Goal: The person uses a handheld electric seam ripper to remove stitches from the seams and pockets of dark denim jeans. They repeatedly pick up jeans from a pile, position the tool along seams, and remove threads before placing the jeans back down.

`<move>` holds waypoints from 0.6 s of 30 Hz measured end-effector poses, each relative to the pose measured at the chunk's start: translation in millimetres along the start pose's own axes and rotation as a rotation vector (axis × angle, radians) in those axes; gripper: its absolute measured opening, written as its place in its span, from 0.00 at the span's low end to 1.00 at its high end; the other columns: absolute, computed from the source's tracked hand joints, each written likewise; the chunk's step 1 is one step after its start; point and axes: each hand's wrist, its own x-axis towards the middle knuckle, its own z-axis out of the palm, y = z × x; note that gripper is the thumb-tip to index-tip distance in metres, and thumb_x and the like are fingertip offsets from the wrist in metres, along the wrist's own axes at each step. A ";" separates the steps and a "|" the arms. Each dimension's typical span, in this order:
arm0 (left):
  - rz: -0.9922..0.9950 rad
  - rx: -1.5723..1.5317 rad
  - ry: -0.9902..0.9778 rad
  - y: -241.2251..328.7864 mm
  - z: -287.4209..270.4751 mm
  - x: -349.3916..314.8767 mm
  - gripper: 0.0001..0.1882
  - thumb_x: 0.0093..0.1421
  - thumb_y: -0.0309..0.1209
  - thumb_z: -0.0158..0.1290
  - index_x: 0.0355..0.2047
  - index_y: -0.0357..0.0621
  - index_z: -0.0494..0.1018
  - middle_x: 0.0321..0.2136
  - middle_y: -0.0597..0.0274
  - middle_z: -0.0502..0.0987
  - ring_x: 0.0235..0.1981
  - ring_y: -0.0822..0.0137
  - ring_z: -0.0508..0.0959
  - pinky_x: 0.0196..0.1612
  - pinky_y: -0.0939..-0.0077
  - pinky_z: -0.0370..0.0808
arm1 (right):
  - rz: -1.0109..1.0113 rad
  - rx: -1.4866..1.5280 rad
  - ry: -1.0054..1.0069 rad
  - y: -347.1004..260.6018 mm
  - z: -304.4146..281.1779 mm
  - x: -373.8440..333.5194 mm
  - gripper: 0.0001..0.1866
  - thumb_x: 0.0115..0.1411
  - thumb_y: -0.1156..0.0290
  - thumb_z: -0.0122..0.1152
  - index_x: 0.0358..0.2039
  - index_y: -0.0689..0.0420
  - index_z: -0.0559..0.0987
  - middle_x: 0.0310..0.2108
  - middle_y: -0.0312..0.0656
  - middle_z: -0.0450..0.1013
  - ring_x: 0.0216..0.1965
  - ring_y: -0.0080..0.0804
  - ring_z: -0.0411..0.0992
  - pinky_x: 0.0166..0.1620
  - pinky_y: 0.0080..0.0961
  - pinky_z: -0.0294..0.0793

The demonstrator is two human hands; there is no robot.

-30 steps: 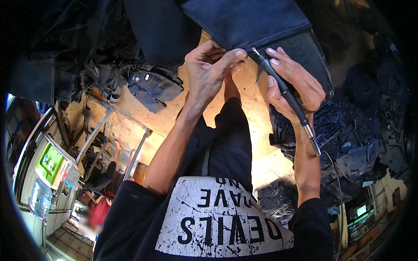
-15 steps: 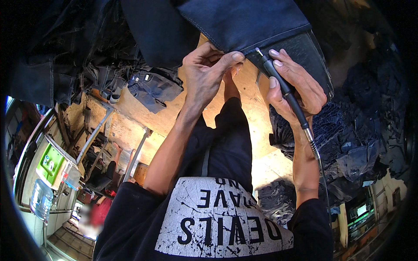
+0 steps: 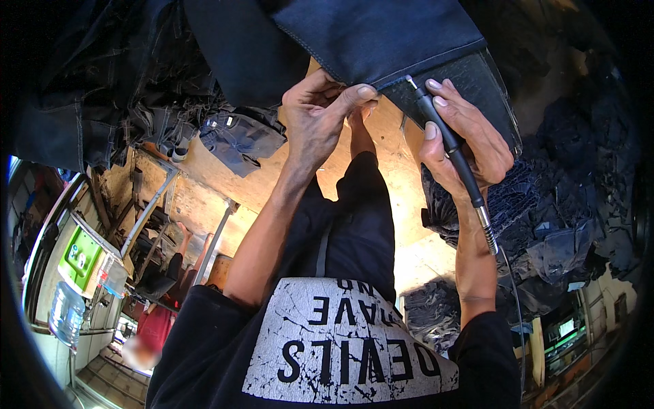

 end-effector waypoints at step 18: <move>-0.012 0.071 -0.012 -7.2 -7.6 5.1 0.10 0.63 0.23 0.69 0.43 0.32 0.85 0.37 0.54 0.89 0.37 0.68 0.89 0.47 0.74 0.86 | 0.036 -0.009 0.035 0.9 -2.1 -1.1 0.16 0.51 0.77 0.73 0.43 0.64 0.88 0.42 0.55 0.86 0.50 0.51 0.86 0.58 0.50 0.84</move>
